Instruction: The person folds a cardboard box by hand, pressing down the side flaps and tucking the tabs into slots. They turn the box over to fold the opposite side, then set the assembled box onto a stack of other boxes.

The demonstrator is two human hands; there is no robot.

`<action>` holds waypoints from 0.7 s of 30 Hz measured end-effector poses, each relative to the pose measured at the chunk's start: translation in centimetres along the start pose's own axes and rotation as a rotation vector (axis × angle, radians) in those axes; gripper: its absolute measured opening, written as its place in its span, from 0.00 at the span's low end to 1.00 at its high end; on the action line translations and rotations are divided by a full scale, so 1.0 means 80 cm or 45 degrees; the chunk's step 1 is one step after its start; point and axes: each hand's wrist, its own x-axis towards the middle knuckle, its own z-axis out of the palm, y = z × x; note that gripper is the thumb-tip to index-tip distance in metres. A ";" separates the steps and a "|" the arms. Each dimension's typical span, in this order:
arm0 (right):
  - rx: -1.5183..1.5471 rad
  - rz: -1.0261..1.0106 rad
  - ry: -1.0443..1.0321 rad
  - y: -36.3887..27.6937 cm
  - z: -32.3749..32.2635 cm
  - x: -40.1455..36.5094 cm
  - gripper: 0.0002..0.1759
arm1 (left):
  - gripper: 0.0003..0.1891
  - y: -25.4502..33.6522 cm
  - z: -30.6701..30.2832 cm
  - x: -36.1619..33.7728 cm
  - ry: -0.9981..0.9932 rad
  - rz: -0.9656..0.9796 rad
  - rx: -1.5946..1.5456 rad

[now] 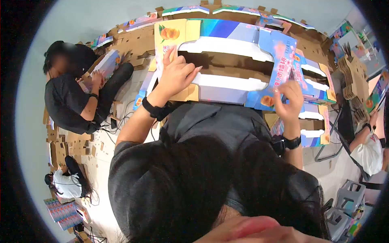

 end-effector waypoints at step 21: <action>-0.180 0.002 -0.342 -0.008 0.121 0.011 0.18 | 0.07 0.019 -0.005 -0.008 0.187 0.028 -0.079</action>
